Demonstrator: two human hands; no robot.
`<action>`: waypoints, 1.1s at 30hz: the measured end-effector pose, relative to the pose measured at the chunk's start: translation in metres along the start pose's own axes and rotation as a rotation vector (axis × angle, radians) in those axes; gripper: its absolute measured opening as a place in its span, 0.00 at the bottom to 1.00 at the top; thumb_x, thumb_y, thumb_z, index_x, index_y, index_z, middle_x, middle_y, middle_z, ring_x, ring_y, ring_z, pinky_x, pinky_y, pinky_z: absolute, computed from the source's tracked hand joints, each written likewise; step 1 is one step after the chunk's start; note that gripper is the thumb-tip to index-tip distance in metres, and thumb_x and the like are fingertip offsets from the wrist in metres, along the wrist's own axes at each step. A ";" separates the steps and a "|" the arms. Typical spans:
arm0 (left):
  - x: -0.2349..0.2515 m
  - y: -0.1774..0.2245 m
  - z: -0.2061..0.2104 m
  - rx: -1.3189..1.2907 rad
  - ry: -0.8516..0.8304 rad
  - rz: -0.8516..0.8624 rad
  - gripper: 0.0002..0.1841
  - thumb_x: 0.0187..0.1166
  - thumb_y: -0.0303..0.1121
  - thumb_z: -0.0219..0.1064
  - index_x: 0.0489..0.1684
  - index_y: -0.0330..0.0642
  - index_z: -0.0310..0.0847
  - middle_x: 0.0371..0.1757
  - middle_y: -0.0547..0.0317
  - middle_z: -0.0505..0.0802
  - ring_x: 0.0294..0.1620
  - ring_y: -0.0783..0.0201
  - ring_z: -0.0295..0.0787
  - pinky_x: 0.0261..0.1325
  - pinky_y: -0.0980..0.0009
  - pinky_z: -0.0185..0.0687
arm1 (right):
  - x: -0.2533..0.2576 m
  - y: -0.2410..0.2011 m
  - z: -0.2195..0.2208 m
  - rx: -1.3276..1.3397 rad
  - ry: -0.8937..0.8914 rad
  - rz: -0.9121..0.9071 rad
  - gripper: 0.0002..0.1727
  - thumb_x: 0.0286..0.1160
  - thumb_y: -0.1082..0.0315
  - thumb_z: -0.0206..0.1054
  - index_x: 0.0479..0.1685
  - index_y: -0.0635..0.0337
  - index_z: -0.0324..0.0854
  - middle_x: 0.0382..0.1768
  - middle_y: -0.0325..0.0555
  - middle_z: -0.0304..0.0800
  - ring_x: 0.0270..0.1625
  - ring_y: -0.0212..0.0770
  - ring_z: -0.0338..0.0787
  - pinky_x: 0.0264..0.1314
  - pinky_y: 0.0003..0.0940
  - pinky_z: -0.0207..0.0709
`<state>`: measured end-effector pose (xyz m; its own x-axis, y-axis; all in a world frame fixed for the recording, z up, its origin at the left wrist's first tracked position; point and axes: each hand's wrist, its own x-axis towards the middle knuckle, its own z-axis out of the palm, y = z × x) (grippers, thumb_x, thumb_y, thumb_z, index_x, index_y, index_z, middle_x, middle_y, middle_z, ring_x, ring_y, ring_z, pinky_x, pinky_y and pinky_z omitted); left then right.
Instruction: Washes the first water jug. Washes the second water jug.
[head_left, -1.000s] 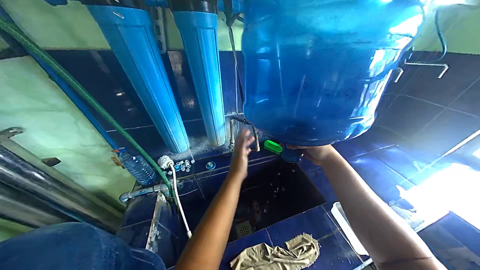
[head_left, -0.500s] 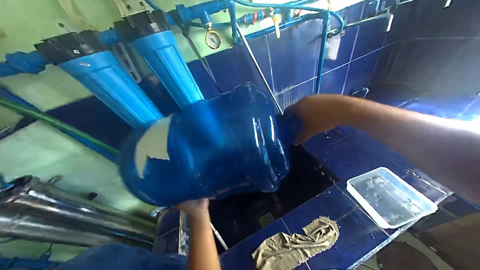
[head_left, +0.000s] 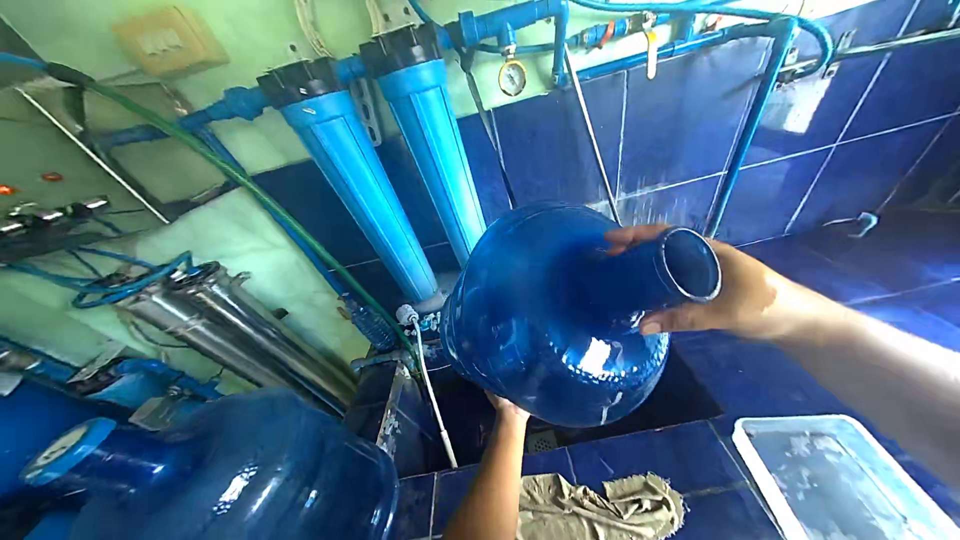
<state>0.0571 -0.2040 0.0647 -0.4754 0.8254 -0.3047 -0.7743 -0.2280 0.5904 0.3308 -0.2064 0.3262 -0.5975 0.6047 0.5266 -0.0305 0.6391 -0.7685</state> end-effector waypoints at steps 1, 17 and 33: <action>-0.013 -0.003 0.016 0.035 0.024 -0.021 0.40 0.89 0.65 0.22 0.71 0.47 0.73 0.60 0.50 0.88 0.58 0.54 0.84 0.58 0.47 0.81 | -0.005 0.002 -0.008 -0.075 0.001 -0.072 0.47 0.49 0.59 0.88 0.79 0.52 0.73 0.70 0.36 0.86 0.70 0.31 0.86 0.72 0.29 0.84; -0.046 -0.169 0.110 1.117 -0.536 -0.461 0.40 0.92 0.62 0.25 0.90 0.44 0.60 0.74 0.45 0.88 0.69 0.48 0.88 0.66 0.47 0.83 | -0.055 0.017 -0.285 -0.411 0.577 0.126 0.38 0.65 0.57 0.83 0.75 0.62 0.71 0.61 0.46 0.88 0.63 0.31 0.89 0.71 0.31 0.82; -0.078 -0.223 0.108 1.602 -0.613 -0.665 0.26 0.96 0.49 0.44 0.83 0.45 0.71 0.72 0.51 0.89 0.70 0.53 0.86 0.68 0.52 0.77 | -0.245 0.127 -0.487 -0.796 0.988 0.938 0.54 0.73 0.41 0.73 0.92 0.61 0.48 0.72 0.73 0.79 0.75 0.70 0.80 0.75 0.70 0.69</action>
<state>0.3116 -0.1615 0.0379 0.1924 0.6962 -0.6916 0.5201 0.5254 0.6735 0.8632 -0.0422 0.2766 0.5864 0.7683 0.2567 0.6375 -0.2422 -0.7314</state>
